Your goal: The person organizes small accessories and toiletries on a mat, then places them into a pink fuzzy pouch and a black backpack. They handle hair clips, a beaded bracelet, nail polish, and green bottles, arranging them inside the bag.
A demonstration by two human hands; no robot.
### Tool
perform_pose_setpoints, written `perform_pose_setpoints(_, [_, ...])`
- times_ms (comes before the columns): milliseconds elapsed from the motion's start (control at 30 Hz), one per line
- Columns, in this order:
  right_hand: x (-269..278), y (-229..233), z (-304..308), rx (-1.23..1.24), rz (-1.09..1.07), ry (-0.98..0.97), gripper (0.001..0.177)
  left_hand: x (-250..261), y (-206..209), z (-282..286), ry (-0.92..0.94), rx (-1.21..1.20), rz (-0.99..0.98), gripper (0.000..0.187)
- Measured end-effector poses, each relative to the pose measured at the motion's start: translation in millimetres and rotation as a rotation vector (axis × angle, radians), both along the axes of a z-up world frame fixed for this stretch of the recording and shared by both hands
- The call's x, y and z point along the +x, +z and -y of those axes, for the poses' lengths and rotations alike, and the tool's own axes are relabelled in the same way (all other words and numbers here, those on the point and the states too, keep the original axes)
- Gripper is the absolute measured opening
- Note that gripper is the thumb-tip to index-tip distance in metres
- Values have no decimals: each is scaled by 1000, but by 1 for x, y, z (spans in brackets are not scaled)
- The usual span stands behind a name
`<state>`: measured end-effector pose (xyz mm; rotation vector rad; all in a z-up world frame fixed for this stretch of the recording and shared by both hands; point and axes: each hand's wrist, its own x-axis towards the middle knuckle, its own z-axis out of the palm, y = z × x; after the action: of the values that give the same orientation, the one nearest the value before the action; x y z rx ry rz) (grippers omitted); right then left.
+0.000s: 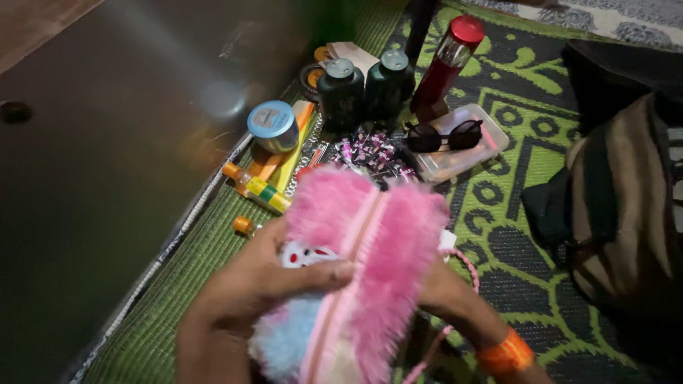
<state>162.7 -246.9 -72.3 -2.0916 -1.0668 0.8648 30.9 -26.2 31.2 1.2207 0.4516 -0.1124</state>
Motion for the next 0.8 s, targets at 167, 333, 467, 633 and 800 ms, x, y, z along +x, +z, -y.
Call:
perform_pose_setpoints(167, [30, 48, 22, -156, -57, -130, 29, -7, -9, -21, 44, 27, 14, 80])
perform_pose_setpoints(333, [40, 25, 16, -48, -77, 45, 27, -18, -10, -12, -83, -73, 78, 81])
perform_pose_setpoints(467, [8, -29, 17, 33, -349, 233, 26, -5, -5, -6, 81, -67, -21, 75])
perform_pose_setpoints(633, [-38, -70, 21, 28, -909, 409, 26, -1, -6, -10, 184, -22, -43, 70])
perform_pose_setpoints(800, [9, -32, 27, 73, -1364, 388, 33, -7, -11, -19, 255, -30, -34, 73])
